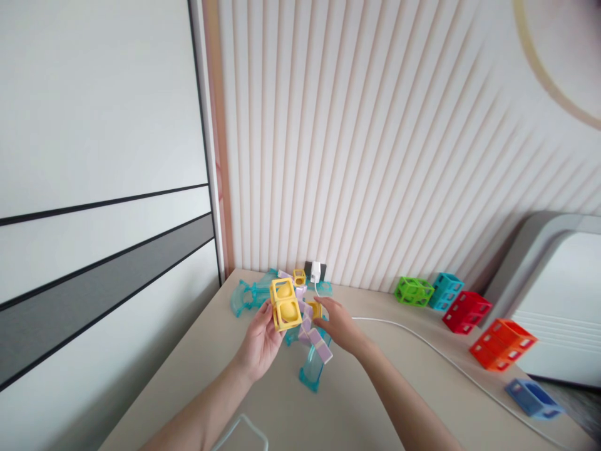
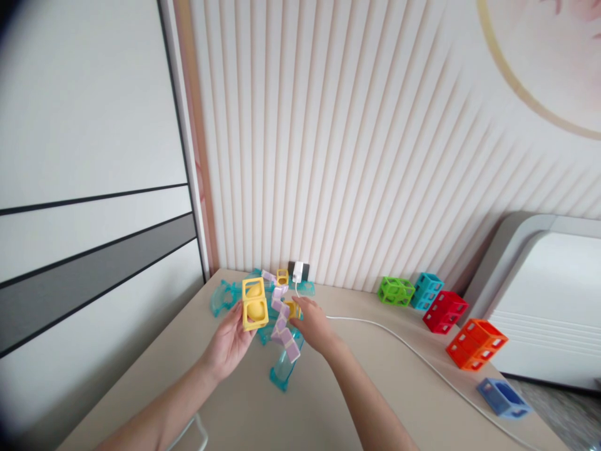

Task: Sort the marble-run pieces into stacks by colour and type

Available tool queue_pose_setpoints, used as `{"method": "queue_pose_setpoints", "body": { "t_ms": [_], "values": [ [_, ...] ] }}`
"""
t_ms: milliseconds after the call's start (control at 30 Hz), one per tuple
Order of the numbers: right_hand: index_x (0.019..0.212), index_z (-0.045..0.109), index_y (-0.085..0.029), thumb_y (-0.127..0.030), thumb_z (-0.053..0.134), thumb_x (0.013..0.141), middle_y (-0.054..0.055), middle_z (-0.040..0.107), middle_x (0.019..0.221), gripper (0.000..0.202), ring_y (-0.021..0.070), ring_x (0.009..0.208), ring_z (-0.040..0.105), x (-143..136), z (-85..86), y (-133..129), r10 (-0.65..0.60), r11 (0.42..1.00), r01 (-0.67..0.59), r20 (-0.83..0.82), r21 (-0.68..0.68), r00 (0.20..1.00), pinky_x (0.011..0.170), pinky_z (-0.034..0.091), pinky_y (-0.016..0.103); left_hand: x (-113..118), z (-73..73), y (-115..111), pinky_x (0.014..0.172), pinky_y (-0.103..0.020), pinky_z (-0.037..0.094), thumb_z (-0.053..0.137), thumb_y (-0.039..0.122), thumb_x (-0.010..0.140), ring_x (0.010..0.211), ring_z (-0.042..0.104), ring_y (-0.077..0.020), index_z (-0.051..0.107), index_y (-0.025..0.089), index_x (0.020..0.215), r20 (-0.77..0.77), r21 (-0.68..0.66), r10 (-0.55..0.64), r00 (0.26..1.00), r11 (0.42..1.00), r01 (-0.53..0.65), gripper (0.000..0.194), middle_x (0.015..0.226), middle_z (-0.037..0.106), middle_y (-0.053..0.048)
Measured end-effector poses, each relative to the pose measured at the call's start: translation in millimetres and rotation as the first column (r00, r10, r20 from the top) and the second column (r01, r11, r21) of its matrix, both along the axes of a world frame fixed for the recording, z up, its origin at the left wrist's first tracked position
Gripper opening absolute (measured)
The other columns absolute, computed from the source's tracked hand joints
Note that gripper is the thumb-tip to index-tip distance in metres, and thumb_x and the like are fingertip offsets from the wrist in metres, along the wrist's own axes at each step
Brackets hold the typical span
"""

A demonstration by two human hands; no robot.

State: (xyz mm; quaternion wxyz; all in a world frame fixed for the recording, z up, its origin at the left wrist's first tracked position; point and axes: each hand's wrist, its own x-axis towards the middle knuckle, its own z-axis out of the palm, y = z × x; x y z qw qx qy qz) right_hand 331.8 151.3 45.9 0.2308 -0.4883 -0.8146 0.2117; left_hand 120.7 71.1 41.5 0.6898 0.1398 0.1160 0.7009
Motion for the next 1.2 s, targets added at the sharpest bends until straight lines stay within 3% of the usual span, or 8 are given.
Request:
{"method": "queue_pose_setpoints", "body": {
  "t_ms": [200, 400, 600, 733, 867, 1000, 1133, 1200],
  "values": [
    [0.133, 0.063, -0.023, -0.025, 0.067, 0.088, 0.010, 0.066, 0.135, 0.045, 0.0278, 0.127, 0.061, 11.5, -5.9, -7.3, 0.050, 0.994, -0.042, -0.077, 0.103, 0.996, 0.110, 0.045, 0.043, 1.6, -1.8, -0.2, 0.081, -0.024, 0.062, 0.071, 0.009, 0.088, 0.089, 0.076, -0.0153, 0.072, 0.017, 0.097, -0.010, 0.009, -0.002, 1.000, 1.000, 0.002, 0.012, 0.099, 0.080, -0.004],
    [0.138, 0.058, -0.030, -0.023, 0.059, 0.092, 0.007, 0.061, 0.138, 0.047, 0.0253, 0.121, 0.064, 10.8, -23.4, -11.8, 0.073, 0.971, -0.034, -0.160, 0.237, 0.984, 0.105, 0.052, 0.044, 2.6, 0.4, -1.6, 0.083, -0.024, 0.062, 0.077, 0.014, 0.085, 0.090, 0.076, -0.0146, 0.072, 0.016, 0.098, -0.028, 0.065, -0.030, 0.999, 0.997, 0.031, 0.015, 0.099, 0.079, -0.003],
    [0.132, 0.061, -0.029, -0.025, 0.054, 0.095, 0.009, 0.061, 0.127, 0.038, 0.0268, 0.121, 0.060, 6.5, -40.2, -8.9, 0.030, 0.925, 0.072, -0.261, 0.374, 0.965, 0.104, 0.052, 0.050, 3.2, 1.5, -2.0, 0.084, -0.024, 0.061, 0.079, 0.016, 0.084, 0.091, 0.076, -0.0152, 0.072, 0.016, 0.101, -0.046, 0.055, -0.040, 0.998, 0.998, 0.042, 0.018, 0.100, 0.079, -0.004],
    [0.132, 0.060, -0.028, -0.025, 0.049, 0.099, 0.011, 0.052, 0.131, 0.035, 0.0264, 0.124, 0.057, 9.1, -43.2, -10.2, -0.030, 0.894, 0.178, -0.340, 0.412, 0.940, 0.104, 0.052, 0.052, 3.8, 3.8, -3.1, 0.085, -0.025, 0.062, 0.083, 0.017, 0.080, 0.091, 0.075, -0.0154, 0.071, 0.016, 0.101, -0.061, 0.043, -0.045, 0.997, 0.998, 0.047, 0.023, 0.100, 0.079, -0.005],
    [0.120, 0.065, -0.026, -0.030, 0.052, 0.099, 0.012, 0.041, 0.145, 0.024, 0.0272, 0.128, 0.054, 13.5, -32.6, -17.1, -0.063, 0.871, 0.294, -0.505, 0.393, 0.861, 0.101, 0.054, 0.051, 3.6, 6.5, -4.9, 0.080, -0.023, 0.061, 0.084, 0.017, 0.079, 0.088, 0.075, -0.0142, 0.070, 0.016, 0.095, -0.076, 0.056, -0.077, 0.994, 0.995, 0.081, 0.021, 0.095, 0.078, -0.004],
    [0.114, 0.064, -0.024, -0.034, 0.058, 0.097, 0.013, 0.051, 0.135, 0.020, 0.0262, 0.124, 0.060, 19.0, -21.2, -28.1, -0.030, 0.905, 0.301, -0.660, 0.301, 0.751, 0.096, 0.058, 0.046, 4.9, 8.1, -8.5, 0.072, -0.018, 0.059, 0.083, 0.016, 0.080, 0.081, 0.074, -0.0118, 0.068, 0.015, 0.094, -0.109, 0.053, -0.133, 0.985, 0.989, 0.139, 0.020, 0.091, 0.076, -0.003],
    [0.129, 0.054, -0.030, -0.031, 0.064, 0.095, 0.012, 0.057, 0.136, 0.035, 0.0255, 0.126, 0.061, 21.4, -22.2, -43.8, 0.053, 0.942, 0.225, -0.773, 0.249, 0.632, 0.097, 0.058, 0.045, 8.6, 4.7, -12.0, 0.075, -0.020, 0.059, 0.084, 0.018, 0.079, 0.083, 0.074, -0.0130, 0.068, 0.015, 0.096, -0.150, 0.005, -0.174, 0.973, 0.984, 0.177, 0.024, 0.093, 0.076, -0.003],
    [0.138, 0.047, -0.031, -0.030, 0.064, 0.096, 0.012, 0.059, 0.138, 0.045, 0.0255, 0.126, 0.061, 20.7, -25.1, -52.8, 0.092, 0.950, 0.182, -0.782, 0.255, 0.616, 0.098, 0.058, 0.045, 10.7, 2.0, -12.8, 0.076, -0.021, 0.059, 0.084, 0.020, 0.080, 0.083, 0.074, -0.0136, 0.068, 0.015, 0.097, -0.175, -0.012, -0.193, 0.965, 0.981, 0.194, 0.024, 0.093, 0.076, -0.003]
  ]
}}
